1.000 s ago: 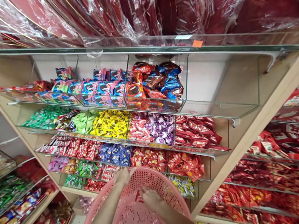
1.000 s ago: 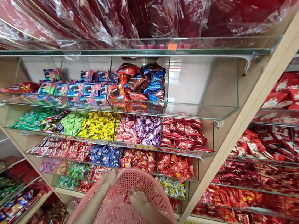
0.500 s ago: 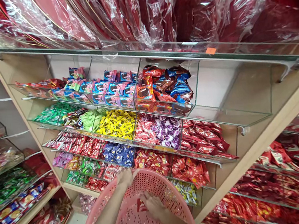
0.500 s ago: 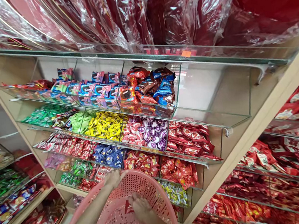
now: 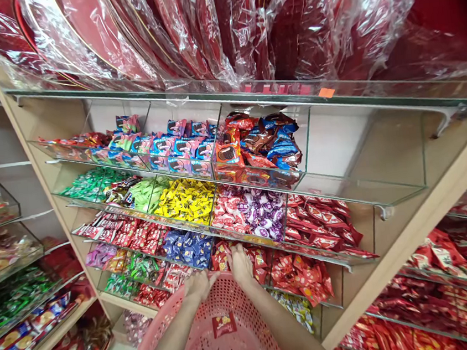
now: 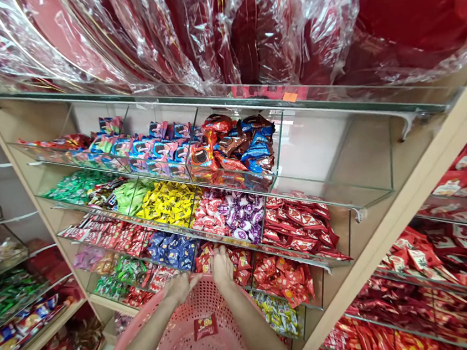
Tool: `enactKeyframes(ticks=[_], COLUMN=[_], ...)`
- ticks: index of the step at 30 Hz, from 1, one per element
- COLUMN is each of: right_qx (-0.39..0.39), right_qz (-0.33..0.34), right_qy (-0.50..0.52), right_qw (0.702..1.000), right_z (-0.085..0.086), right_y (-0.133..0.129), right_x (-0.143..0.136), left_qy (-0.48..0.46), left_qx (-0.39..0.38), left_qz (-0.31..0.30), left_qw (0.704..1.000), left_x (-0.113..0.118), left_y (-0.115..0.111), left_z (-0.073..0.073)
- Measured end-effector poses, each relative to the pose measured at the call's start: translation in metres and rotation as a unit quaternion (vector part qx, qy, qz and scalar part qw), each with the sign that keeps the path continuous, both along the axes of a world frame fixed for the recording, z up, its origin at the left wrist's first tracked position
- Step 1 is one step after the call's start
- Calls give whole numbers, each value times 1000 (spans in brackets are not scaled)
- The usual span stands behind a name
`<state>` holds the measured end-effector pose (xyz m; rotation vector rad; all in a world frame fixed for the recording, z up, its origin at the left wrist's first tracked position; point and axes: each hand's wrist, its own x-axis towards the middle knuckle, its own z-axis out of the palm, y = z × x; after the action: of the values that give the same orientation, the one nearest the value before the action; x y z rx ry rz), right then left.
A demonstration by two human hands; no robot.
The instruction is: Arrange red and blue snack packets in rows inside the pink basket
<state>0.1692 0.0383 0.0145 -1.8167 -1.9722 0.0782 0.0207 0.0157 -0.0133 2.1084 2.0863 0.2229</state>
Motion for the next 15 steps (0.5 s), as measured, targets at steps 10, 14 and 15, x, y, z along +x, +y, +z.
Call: enactKeyframes(ticks=[10, 14, 15], right_qx=[-10, -29, -29], right_qz=[-18, -45, -47], right_qy=[125, 166, 178], right_qw=[992, 985, 982], right_z=[-13, -13, -14], right_y=[2, 9, 10], right_x=[-2, -3, -4], left_qy=[-2, -10, -12], left_qx=[3, -15, -17], left_qz=[8, 3, 0], left_qw=[1000, 1000, 1000], left_x=[2, 2, 2], left_y=[-4, -5, -5], left_z=[6, 8, 8])
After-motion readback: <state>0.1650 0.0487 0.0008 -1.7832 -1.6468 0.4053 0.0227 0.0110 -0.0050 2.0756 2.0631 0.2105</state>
